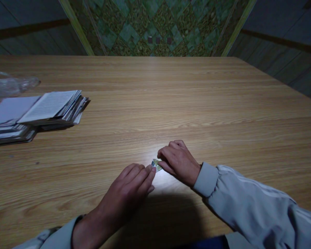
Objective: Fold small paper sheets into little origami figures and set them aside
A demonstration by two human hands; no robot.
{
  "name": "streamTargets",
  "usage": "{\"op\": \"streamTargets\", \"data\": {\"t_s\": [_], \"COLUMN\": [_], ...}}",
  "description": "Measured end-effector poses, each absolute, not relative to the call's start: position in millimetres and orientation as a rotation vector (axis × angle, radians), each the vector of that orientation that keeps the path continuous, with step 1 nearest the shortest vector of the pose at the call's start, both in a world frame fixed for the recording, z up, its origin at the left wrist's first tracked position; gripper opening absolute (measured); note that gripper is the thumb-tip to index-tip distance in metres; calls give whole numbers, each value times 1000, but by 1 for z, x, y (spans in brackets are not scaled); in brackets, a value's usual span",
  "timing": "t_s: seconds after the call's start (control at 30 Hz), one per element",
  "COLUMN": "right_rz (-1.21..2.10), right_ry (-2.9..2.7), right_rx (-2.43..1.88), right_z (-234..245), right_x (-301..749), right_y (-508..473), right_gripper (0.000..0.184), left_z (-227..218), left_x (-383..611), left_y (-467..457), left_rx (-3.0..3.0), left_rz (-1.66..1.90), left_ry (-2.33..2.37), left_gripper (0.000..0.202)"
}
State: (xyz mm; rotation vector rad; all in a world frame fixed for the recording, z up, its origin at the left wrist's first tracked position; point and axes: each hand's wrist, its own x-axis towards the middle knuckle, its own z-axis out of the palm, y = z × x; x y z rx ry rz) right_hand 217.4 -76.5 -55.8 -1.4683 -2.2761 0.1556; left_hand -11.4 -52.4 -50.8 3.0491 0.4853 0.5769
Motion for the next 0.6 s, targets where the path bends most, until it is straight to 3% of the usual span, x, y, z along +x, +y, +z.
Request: {"op": "streamTargets", "data": {"t_s": [0.13,0.37,0.6], "right_rz": [127,58,17], "right_ry": [-2234,-2162,-2160], "right_rx": [-1572,-1732,-1773], "right_z": [-55,-56,-57], "right_x": [219,222,228], "right_y": [-78,-77,-79], "right_gripper": [21,46,44], "left_z": [-46,-50,-52], "left_x": [-19,-30,-35], "left_y": [-55,-58,-63], "left_rx": [3033,3054,3037], "left_rz": [521,439,419], "left_ry": [481,538,599], "left_gripper": [48,55,50]}}
